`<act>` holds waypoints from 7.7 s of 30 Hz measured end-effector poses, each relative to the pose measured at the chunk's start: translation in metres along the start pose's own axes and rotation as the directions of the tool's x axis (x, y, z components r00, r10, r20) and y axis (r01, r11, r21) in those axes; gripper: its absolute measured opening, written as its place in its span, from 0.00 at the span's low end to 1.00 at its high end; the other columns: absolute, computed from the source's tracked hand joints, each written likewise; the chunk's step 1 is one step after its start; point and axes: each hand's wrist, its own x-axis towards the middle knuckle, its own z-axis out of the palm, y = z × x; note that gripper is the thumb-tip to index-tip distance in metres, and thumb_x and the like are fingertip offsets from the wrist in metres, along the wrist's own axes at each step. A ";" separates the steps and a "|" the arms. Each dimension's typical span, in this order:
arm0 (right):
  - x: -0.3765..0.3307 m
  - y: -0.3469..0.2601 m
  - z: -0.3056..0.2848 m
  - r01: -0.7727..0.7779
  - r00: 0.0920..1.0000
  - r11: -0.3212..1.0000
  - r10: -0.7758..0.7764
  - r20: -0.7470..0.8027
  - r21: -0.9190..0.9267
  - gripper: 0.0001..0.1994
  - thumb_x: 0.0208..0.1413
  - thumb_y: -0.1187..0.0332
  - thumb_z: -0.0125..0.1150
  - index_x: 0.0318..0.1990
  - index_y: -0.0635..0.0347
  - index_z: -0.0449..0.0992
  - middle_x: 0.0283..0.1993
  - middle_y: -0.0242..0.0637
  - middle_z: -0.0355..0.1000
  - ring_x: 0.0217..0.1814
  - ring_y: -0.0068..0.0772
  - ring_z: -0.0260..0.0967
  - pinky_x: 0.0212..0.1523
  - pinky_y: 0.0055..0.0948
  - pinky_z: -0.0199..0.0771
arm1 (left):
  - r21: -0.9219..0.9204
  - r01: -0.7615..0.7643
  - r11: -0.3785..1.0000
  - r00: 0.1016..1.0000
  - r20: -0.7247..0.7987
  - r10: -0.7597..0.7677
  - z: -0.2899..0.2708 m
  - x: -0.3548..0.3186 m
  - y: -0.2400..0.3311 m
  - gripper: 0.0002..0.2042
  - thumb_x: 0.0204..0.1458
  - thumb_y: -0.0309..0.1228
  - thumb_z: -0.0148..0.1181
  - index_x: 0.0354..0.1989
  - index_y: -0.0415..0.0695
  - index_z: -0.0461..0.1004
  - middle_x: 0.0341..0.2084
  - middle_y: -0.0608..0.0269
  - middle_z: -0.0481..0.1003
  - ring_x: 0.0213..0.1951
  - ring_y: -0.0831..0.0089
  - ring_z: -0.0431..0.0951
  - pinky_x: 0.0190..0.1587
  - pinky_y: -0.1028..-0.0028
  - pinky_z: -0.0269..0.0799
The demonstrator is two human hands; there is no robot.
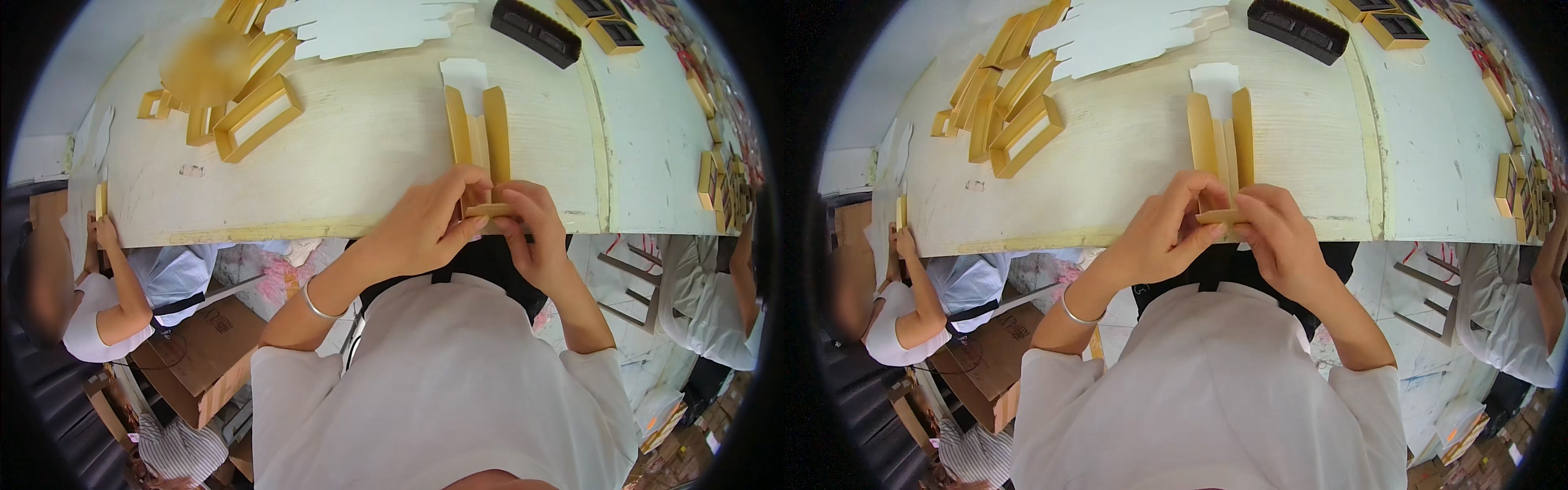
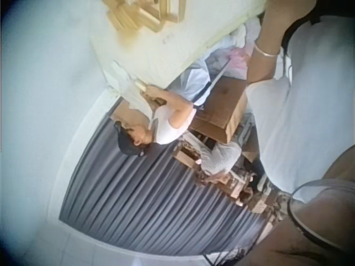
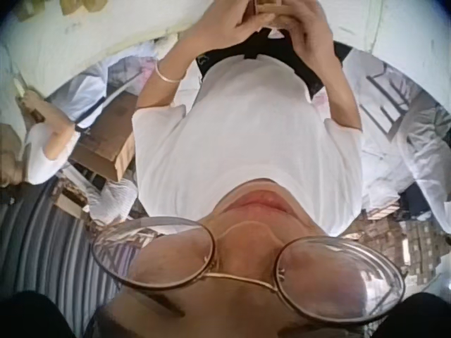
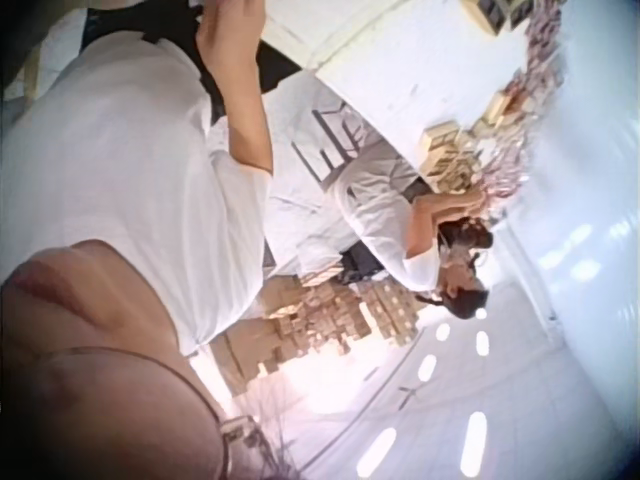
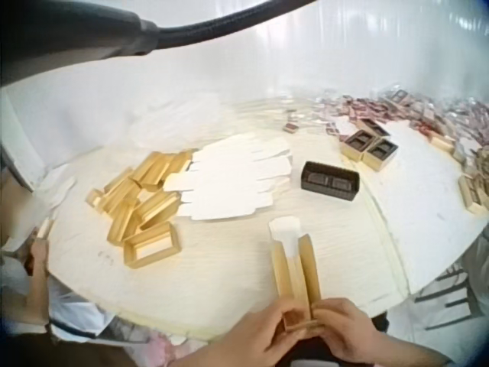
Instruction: The person folds white cardboard pieces into rectangular frames and inserts black rectangular inserts into them. The person repeatedly picks up flat cardboard, folds it into a frame, places an insert inside, and sets the completed unit aside on the table.
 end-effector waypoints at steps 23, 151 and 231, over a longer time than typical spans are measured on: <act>0.029 -0.011 -0.017 0.042 0.846 0.943 0.142 0.515 -0.330 0.11 0.40 0.73 0.63 0.35 0.61 0.73 0.32 0.34 0.64 0.32 0.35 0.65 0.32 0.30 0.63 | 0.625 -0.023 0.780 1.000 0.015 0.017 0.001 -0.002 0.010 0.06 0.43 0.25 0.63 0.30 0.41 0.73 0.34 0.65 0.71 0.35 0.63 0.73 0.34 0.68 0.71; 0.067 0.032 -0.100 -0.666 0.628 0.746 0.559 0.541 0.003 0.11 0.62 0.65 0.49 0.48 0.56 0.71 0.38 0.30 0.66 0.35 0.22 0.65 0.36 0.25 0.65 | 0.402 0.091 0.911 0.994 0.022 -0.109 -0.039 0.040 0.011 0.41 0.37 0.27 0.71 0.64 0.52 0.57 0.48 0.55 0.69 0.41 0.56 0.73 0.43 0.66 0.72; 0.042 0.018 -0.103 -0.123 0.970 0.979 0.083 -0.230 -0.165 0.09 0.50 0.83 0.57 0.39 0.65 0.76 0.39 0.38 0.74 0.41 0.31 0.70 0.45 0.25 0.69 | 0.872 -0.240 0.428 0.876 0.005 0.482 -0.016 0.009 0.001 0.33 0.44 0.47 0.66 0.59 0.48 0.63 0.59 0.50 0.62 0.61 0.51 0.61 0.60 0.47 0.54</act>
